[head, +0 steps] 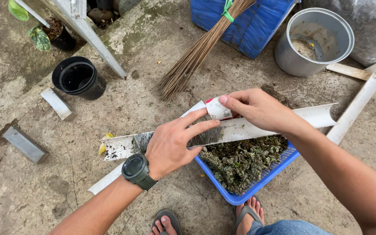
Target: The person packs moss into a long, split PVC pipe using both hands, then seals the ends with tape. The person repeats the process with a second pipe, filling it with moss and taping the ends.
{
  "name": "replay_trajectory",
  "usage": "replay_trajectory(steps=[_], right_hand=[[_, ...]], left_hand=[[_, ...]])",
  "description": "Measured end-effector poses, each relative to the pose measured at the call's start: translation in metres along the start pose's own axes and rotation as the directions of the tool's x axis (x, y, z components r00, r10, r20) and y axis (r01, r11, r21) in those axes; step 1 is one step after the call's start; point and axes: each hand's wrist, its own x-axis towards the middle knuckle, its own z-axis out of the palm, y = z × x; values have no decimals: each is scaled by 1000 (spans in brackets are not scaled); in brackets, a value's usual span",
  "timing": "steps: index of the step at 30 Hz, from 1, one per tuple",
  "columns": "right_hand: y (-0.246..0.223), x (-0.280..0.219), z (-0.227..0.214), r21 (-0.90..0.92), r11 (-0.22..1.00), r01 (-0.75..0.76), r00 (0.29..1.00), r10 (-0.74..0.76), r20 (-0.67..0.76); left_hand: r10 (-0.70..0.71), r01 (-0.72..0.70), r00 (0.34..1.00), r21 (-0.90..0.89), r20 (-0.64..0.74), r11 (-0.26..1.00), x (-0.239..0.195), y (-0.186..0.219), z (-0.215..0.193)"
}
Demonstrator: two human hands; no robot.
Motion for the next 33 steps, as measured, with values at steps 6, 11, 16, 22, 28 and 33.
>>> replay_trajectory(steps=[6, 11, 16, 22, 28, 33], right_hand=[[-2, -31, 17, -556, 775, 301, 825, -504, -256], [44, -114, 25, -237, 836, 495, 723, -548, -420], [108, -83, 63, 126, 988, 86, 905, -25, -424], [114, 2, 32, 193, 544, 817, 575, -738, -353], [85, 5, 14, 251, 562, 788, 607, -776, -171], [96, 1, 12, 3, 634, 774, 632, -771, -73]], left_hand=[[-101, 111, 989, -89, 104, 990, 4, -4, 4], [-97, 110, 990, -118, 106, 987, 7, -10, -5], [-54, 66, 996, -170, 70, 983, 8, -6, -13], [-64, 93, 987, -201, 146, 975, 20, 7, -3], [-26, 46, 994, -198, 105, 979, 10, 12, -8], [-48, 82, 988, -242, 144, 967, 11, 11, -10]])
